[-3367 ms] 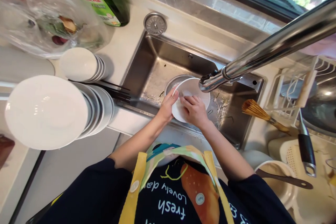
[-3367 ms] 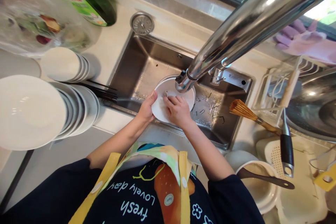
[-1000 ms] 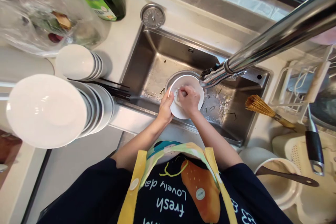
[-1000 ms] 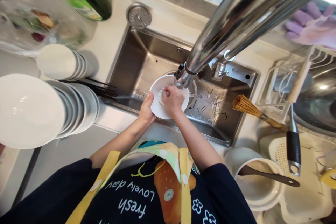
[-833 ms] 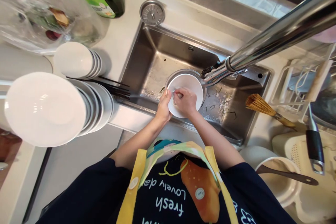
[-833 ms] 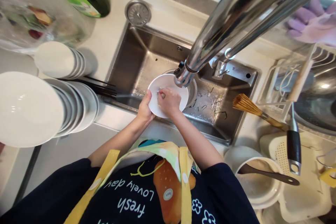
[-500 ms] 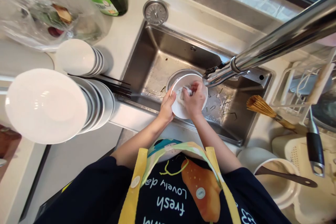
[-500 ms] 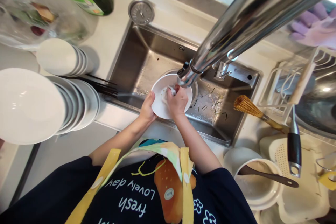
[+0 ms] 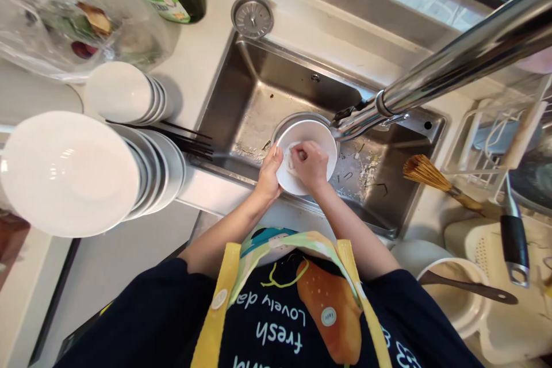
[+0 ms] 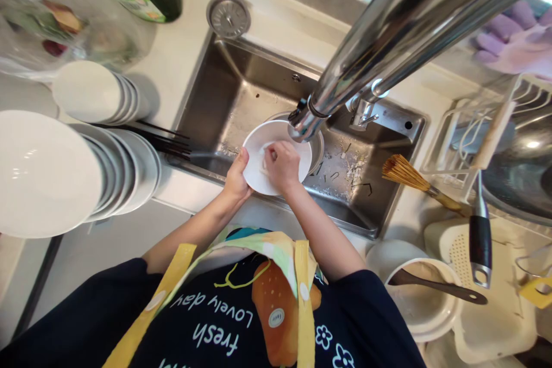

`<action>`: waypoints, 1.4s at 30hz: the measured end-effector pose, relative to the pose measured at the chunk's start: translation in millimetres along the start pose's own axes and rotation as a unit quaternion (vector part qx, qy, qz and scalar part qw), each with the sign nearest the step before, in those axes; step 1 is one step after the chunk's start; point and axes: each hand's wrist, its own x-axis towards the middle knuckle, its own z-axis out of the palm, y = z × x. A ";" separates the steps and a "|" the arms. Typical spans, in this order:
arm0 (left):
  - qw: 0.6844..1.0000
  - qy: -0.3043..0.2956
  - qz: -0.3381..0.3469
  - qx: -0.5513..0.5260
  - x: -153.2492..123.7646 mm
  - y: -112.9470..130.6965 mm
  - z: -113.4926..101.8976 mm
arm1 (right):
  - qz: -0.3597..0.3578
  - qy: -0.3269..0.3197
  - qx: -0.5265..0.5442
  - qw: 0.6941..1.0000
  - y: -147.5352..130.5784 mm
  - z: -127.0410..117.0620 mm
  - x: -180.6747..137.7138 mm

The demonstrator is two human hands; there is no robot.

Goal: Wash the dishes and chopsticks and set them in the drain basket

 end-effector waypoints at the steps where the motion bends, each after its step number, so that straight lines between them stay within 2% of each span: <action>1: 1.000 -0.001 -0.001 0.000 -0.2 -0.6 0.1 | 0.021 0.021 -0.008 1.000 1.0 1.5 2.4; 3: 1.000 0.002 -0.004 -0.004 -0.1 -1.3 0.4 | 0.025 0.024 -0.008 0.999 0.6 2.9 4.4; 8: 1.000 0.017 -0.002 -0.002 1.1 -0.8 0.6 | -0.061 -0.057 0.015 0.996 -5.3 1.8 -1.3; 10: 1.000 0.008 -0.005 0.003 1.5 -0.2 1.0 | -0.052 -0.050 0.001 0.997 -3.9 2.3 0.5; 14: 1.000 -0.007 -0.002 0.001 2.4 2.1 1.4 | -0.012 0.005 -0.033 0.999 -0.6 3.9 7.3; 16: 1.000 -0.006 0.002 0.002 2.7 3.5 0.1 | -0.044 -0.018 -0.025 0.999 -2.3 2.8 5.1; 19: 1.000 -0.008 -0.002 0.001 2.3 4.2 -3.2 | -0.104 -0.088 -0.005 0.991 -5.1 -0.3 -3.4; 21: 1.000 -0.010 -0.009 0.000 1.5 3.1 -4.7 | -0.108 -0.104 -0.002 0.989 -4.0 -0.9 -6.3; 25: 1.000 -0.017 -0.019 -0.004 1.2 0.2 -4.0 | -0.046 -0.021 -0.020 0.999 1.4 3.5 -0.6; 27: 1.000 -0.016 -0.020 0.000 2.4 0.5 -3.6 | -0.046 -0.015 -0.023 0.999 0.9 4.5 1.7; 31: 0.999 -0.018 -0.015 0.023 5.0 5.4 -6.6 | -0.133 -0.137 -0.036 0.981 -2.4 -6.0 -4.1; 34: 0.998 -0.043 -0.004 0.054 4.9 10.0 -9.5 | -0.151 -0.203 -0.113 0.961 3.0 -17.8 -8.5; 36: 0.995 -0.061 0.007 0.073 4.2 11.9 -9.8 | -0.125 -0.181 -0.187 0.957 9.9 -20.4 -7.3; 39: 0.994 -0.075 0.001 0.078 4.2 12.5 -8.3 | -0.094 -0.087 -0.255 0.958 17.9 -14.0 0.0; 42: 0.995 -0.070 -0.013 0.072 6.3 12.2 -7.4 | -0.137 -0.036 -0.255 0.957 18.8 -4.1 7.2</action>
